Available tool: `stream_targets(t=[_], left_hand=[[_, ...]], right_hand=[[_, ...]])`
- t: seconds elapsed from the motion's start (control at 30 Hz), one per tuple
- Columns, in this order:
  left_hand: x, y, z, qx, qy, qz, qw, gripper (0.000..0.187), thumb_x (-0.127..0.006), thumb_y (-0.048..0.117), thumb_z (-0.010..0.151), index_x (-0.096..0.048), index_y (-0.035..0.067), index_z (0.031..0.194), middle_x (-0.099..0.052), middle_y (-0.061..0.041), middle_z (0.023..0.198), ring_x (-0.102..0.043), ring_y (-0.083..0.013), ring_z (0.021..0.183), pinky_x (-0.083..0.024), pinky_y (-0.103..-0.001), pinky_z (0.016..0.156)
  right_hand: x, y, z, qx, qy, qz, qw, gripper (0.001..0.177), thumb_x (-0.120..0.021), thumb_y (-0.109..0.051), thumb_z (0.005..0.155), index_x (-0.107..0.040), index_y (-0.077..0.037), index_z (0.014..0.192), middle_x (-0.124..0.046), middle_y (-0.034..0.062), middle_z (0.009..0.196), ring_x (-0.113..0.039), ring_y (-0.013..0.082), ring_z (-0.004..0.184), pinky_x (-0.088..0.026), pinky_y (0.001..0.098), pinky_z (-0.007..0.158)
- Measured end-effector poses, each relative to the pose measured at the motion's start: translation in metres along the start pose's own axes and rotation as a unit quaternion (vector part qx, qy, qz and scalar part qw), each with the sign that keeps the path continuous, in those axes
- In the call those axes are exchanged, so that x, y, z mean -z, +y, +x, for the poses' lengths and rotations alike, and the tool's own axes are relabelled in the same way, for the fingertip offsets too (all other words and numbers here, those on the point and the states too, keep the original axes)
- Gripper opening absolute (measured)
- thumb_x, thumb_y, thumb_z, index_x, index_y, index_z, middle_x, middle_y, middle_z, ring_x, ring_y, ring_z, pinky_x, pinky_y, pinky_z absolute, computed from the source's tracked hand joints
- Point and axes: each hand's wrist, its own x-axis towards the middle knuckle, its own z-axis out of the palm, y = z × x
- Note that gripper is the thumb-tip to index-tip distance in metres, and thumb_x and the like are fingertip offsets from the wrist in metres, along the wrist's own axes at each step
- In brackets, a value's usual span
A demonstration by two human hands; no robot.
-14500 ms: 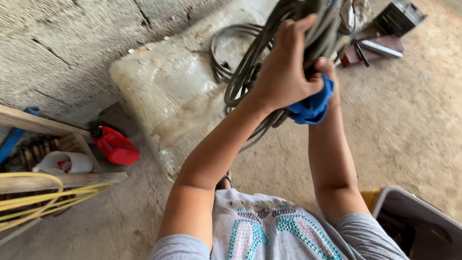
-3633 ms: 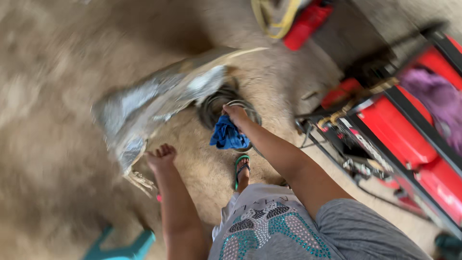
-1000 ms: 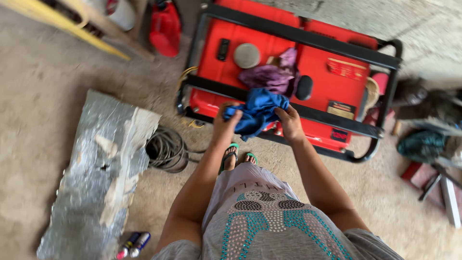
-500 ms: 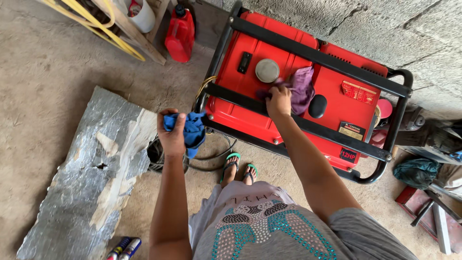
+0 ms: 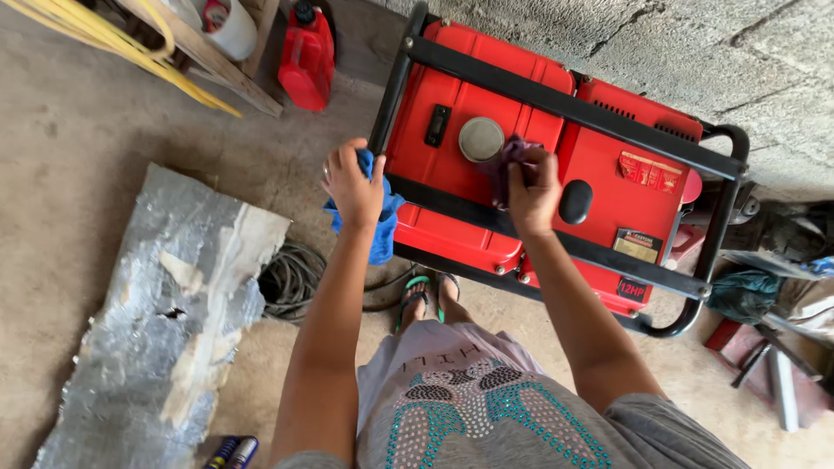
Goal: The person rummages through a toolbox, then removes a power cord and a protective cover from a red portable generator. They wipe the generator's surface with a cloth and reposition the cover and cord.
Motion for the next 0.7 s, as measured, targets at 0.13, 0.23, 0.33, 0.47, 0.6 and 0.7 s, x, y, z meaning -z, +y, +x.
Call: stream_targets(t=[0.13, 0.23, 0.33, 0.47, 0.6, 0.7], left_hand=[[-0.029, -0.004, 0.002, 0.111, -0.099, 0.084, 0.985, 0.054, -0.077, 0.039, 0.089, -0.055, 0.014, 0.13, -0.062, -0.017, 0.121, -0.062, -0.0399, 0.109, -0.051, -0.053, 0.086], [-0.036, -0.015, -0.002, 0.1, -0.11, 0.052, 0.988, 0.057, -0.073, 0.039, 0.097, -0.05, 0.011, 0.141, -0.06, -0.019, 0.126, -0.06, -0.0409, 0.115, -0.052, -0.051, 0.094], [-0.039, -0.021, -0.008, 0.066, -0.083, 0.067, 0.992, 0.059, -0.073, 0.037, 0.097, -0.048, 0.009, 0.144, -0.059, -0.019, 0.129, -0.058, -0.0418, 0.119, -0.051, -0.051, 0.098], [-0.043, -0.024, -0.011, 0.034, -0.036, 0.088, 0.995, 0.059, -0.072, 0.035, 0.095, -0.049, 0.009, 0.142, -0.058, -0.019, 0.132, -0.056, -0.0426, 0.121, -0.05, -0.053, 0.101], [-0.045, -0.027, -0.013, 0.035, -0.045, 0.069, 0.996, 0.057, -0.071, 0.036, 0.098, -0.048, 0.009, 0.142, -0.057, -0.019, 0.133, -0.055, -0.0423, 0.124, -0.049, -0.053, 0.105], [-0.046, -0.028, -0.014, 0.042, -0.062, 0.074, 0.994, 0.055, -0.07, 0.037, 0.1, -0.048, 0.009, 0.142, -0.057, -0.02, 0.131, -0.054, -0.0434, 0.124, -0.049, -0.053, 0.103]], right_hand=[[-0.033, 0.021, 0.023, 0.035, -0.045, -0.02, 0.998, 0.023, -0.072, 0.005, 0.094, -0.063, -0.004, 0.113, -0.06, 0.0064, 0.108, -0.071, 0.0144, 0.098, -0.059, 0.0278, 0.084], [-0.062, 0.027, 0.055, 0.02, -0.037, -0.038, 0.998, 0.018, -0.075, 0.005, 0.098, -0.067, -0.005, 0.111, -0.067, 0.0086, 0.102, -0.063, 0.0193, 0.092, -0.054, 0.0303, 0.084], [-0.084, 0.028, 0.089, 0.038, -0.041, -0.142, 0.988, 0.012, -0.073, -0.006, 0.099, -0.07, -0.009, 0.11, -0.067, 0.0083, 0.114, -0.07, 0.0224, 0.104, -0.058, 0.0359, 0.094], [-0.102, 0.034, 0.104, 0.231, -0.162, -0.421, 0.862, 0.038, -0.07, -0.016, 0.089, -0.068, -0.006, 0.126, -0.057, 0.0189, 0.138, -0.051, 0.0355, 0.129, -0.033, 0.056, 0.108], [-0.088, 0.041, 0.073, 0.26, -0.255, -0.455, 0.812, 0.049, -0.062, -0.014, 0.095, -0.055, 0.003, 0.141, -0.049, 0.0227, 0.151, -0.041, 0.037, 0.143, -0.023, 0.0555, 0.119], [-0.072, 0.039, 0.064, 0.243, -0.302, -0.45, 0.805, 0.054, -0.059, -0.005, 0.097, -0.054, -0.003, 0.151, -0.052, 0.0167, 0.149, -0.044, 0.0355, 0.144, -0.029, 0.0517, 0.126]])
